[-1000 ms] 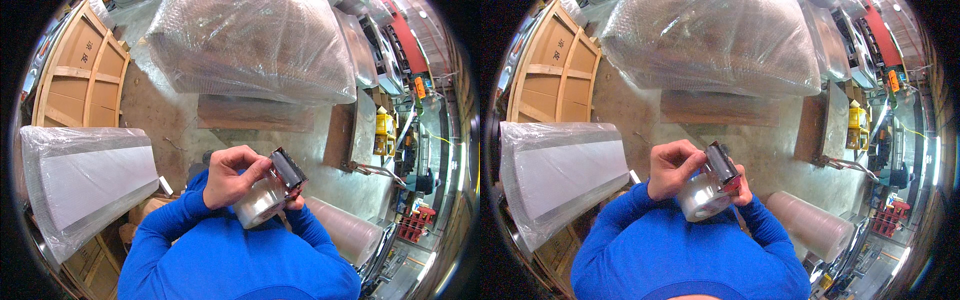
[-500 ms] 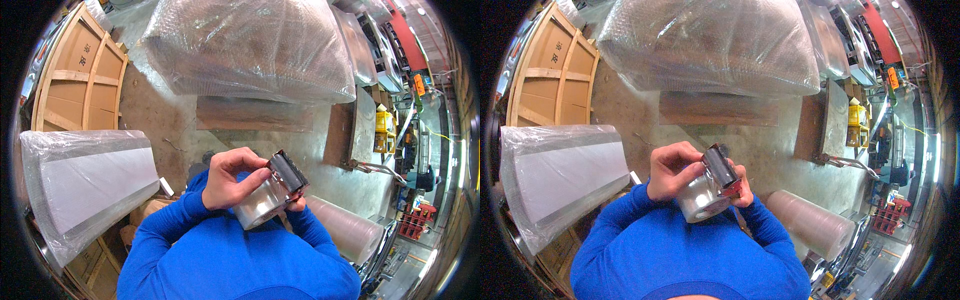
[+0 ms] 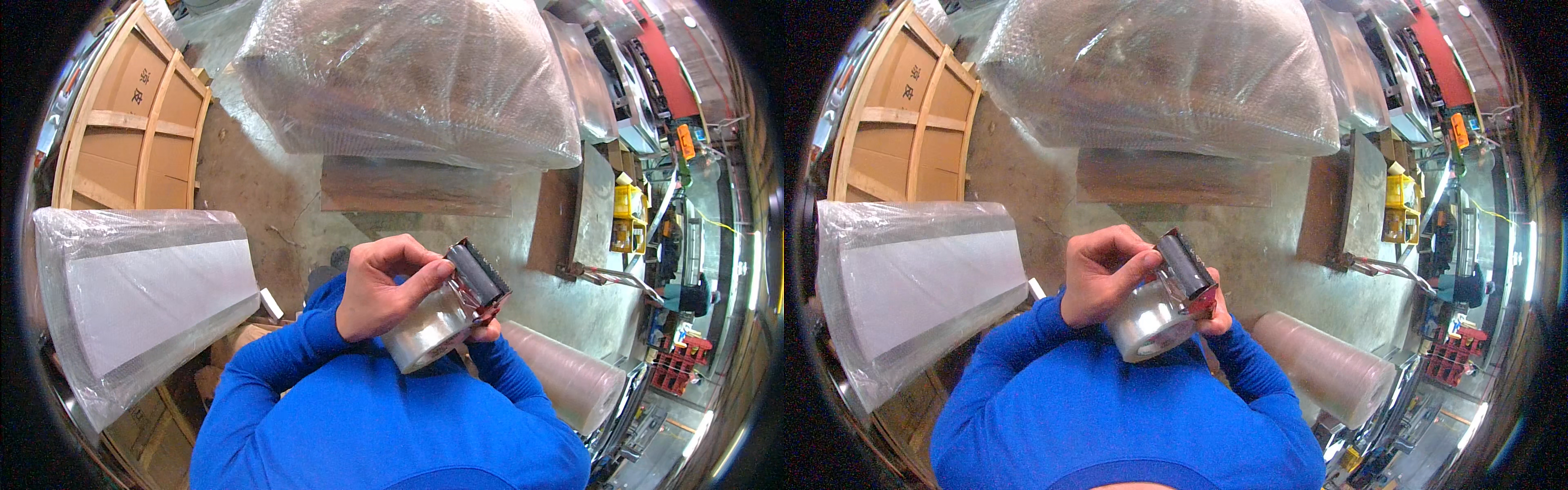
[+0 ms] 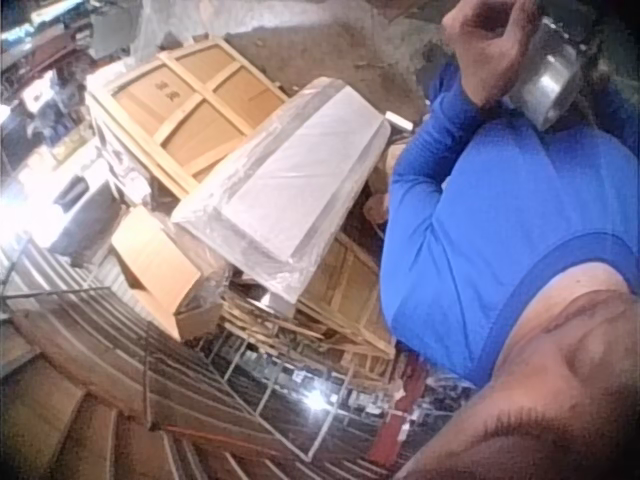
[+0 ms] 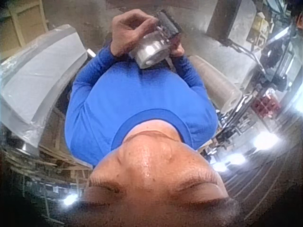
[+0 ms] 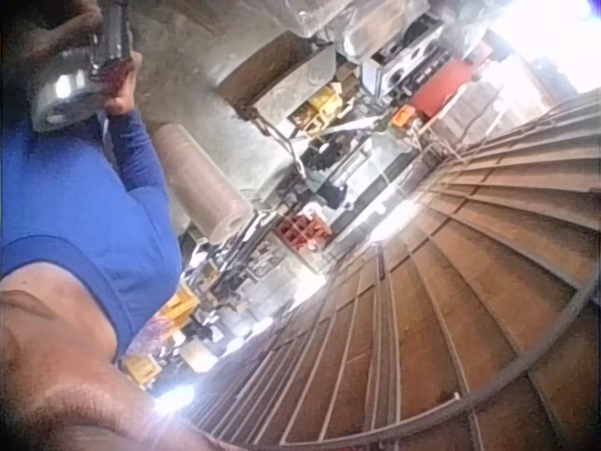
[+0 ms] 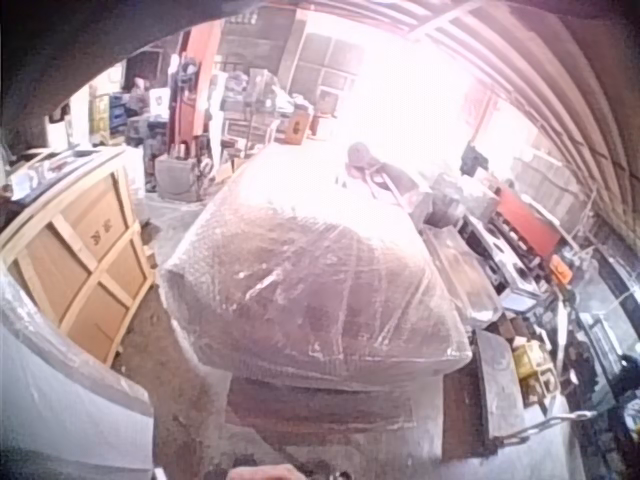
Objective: The person wraps a large piece of furniture with bubble wrap and secures it with packing tape. They use a utility knife to cut the bubble wrap and a tape dispenser to apply tape around the edges.
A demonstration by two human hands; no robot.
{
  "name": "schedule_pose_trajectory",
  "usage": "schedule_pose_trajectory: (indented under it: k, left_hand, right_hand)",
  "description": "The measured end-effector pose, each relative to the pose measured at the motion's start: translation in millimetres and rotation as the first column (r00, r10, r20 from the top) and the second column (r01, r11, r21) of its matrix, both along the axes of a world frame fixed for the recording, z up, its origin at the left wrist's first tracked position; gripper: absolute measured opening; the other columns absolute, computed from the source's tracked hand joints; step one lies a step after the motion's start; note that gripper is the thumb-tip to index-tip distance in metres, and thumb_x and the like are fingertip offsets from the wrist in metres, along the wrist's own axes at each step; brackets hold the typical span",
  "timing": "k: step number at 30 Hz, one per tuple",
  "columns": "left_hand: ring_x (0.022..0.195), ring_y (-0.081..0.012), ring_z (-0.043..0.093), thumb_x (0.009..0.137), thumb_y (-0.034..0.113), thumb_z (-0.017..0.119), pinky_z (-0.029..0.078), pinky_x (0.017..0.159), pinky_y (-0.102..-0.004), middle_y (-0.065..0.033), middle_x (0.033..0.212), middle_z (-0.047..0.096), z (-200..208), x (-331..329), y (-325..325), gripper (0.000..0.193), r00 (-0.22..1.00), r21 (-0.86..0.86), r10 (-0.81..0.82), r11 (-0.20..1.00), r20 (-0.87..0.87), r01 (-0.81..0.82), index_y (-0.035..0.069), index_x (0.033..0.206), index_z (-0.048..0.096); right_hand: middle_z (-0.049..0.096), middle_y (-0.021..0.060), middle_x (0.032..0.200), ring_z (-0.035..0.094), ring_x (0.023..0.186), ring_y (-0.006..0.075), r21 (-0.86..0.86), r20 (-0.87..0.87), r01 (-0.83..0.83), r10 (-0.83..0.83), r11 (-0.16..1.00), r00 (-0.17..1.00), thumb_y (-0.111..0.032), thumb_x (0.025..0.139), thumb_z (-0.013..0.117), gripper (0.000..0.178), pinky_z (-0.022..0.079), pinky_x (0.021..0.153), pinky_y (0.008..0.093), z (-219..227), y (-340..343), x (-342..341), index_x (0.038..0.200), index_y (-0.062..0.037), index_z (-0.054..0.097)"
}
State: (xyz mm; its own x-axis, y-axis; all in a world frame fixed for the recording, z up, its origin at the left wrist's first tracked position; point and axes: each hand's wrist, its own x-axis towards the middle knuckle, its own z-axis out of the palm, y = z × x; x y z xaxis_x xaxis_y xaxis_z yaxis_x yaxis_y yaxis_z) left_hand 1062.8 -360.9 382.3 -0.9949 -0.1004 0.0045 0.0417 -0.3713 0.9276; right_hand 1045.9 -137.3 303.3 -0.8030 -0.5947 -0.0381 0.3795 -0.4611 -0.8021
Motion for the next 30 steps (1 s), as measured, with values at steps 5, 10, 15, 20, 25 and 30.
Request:
schedule_pose_trajectory:
  k: [5,10,15,20,25,30]
  left_hand:
    - [0.083,-0.0103,0.068,0.089,0.006,0.075,0.055,0.075,-0.0254,-0.0083,0.088,0.072,-0.8,1.9,2.0,0.013,0.993,0.143,0.036,0.990,-0.112,-0.020,-0.003,0.095,0.068]
    - [0.082,-0.0094,0.067,0.089,0.008,0.075,0.054,0.073,-0.0248,-0.0076,0.088,0.072,-0.6,-1.6,2.0,0.013,0.997,0.018,0.016,1.000,-0.073,-0.015,-0.001,0.093,0.067]
    - [0.081,-0.0085,0.066,0.089,0.010,0.075,0.054,0.073,-0.0251,-0.0075,0.089,0.073,1.7,-3.7,-0.1,0.014,0.999,-0.012,-0.041,0.999,-0.013,0.041,-0.001,0.093,0.067]
    - [0.088,-0.0119,0.067,0.097,0.015,0.067,0.055,0.080,-0.0277,-0.0112,0.099,0.072,-2.9,2.6,-3.0,0.020,0.998,0.199,-0.067,0.978,-0.019,0.070,-0.003,0.106,0.068]
    - [0.085,-0.0131,0.066,0.100,0.020,0.063,0.055,0.080,-0.0280,-0.0099,0.097,0.070,-0.7,16.8,-13.2,0.025,0.987,0.203,0.115,0.970,0.114,-0.136,-0.003,0.108,0.066]
    - [0.078,-0.0067,0.062,0.096,0.021,0.068,0.051,0.068,-0.0228,-0.0036,0.086,0.069,6.2,10.4,-25.5,0.022,0.987,0.083,-0.068,0.995,0.143,0.056,-0.001,0.098,0.068]
  right_hand:
    - [0.055,0.0187,0.139,0.052,0.128,0.0308,-0.082,-0.030,-0.019,0.016,0.996,0.999,-0.053,0.052,0.084,0.098,0.040,0.107,0.0424,-5.1,-5.0,-4.1,0.127,0.0039,0.062]
    - [0.057,0.0164,0.138,0.056,0.123,0.0271,0.130,0.119,-0.012,-0.004,0.991,0.993,-0.054,0.048,0.087,0.107,0.041,0.107,0.0398,11.1,1.3,1.9,0.132,0.0048,0.056]
    - [0.053,0.0185,0.141,0.051,0.129,0.0301,-0.158,0.024,-0.006,0.010,0.987,1.000,-0.046,0.052,0.087,0.104,0.036,0.112,0.0444,-18.0,6.1,4.8,0.138,0.0009,0.052]
    - [0.047,0.0203,0.147,0.045,0.136,0.0334,-0.061,-0.061,-0.027,0.024,0.998,0.998,-0.040,0.054,0.087,0.100,0.031,0.115,0.0490,-15.0,10.0,-2.4,0.141,-0.0049,0.052]
    - [0.046,0.0211,0.149,0.045,0.137,0.0327,0.128,-0.013,0.109,-0.108,0.986,0.994,-0.035,0.055,0.086,0.099,0.032,0.115,0.0468,-3.0,18.3,2.6,0.142,-0.0018,0.051]
    - [0.058,0.0249,0.136,0.061,0.120,0.0370,-0.028,-0.553,0.068,-0.072,0.997,0.830,-0.031,0.063,0.086,0.100,0.046,0.104,0.0465,2.6,10.4,-34.4,0.149,-0.0035,0.043]
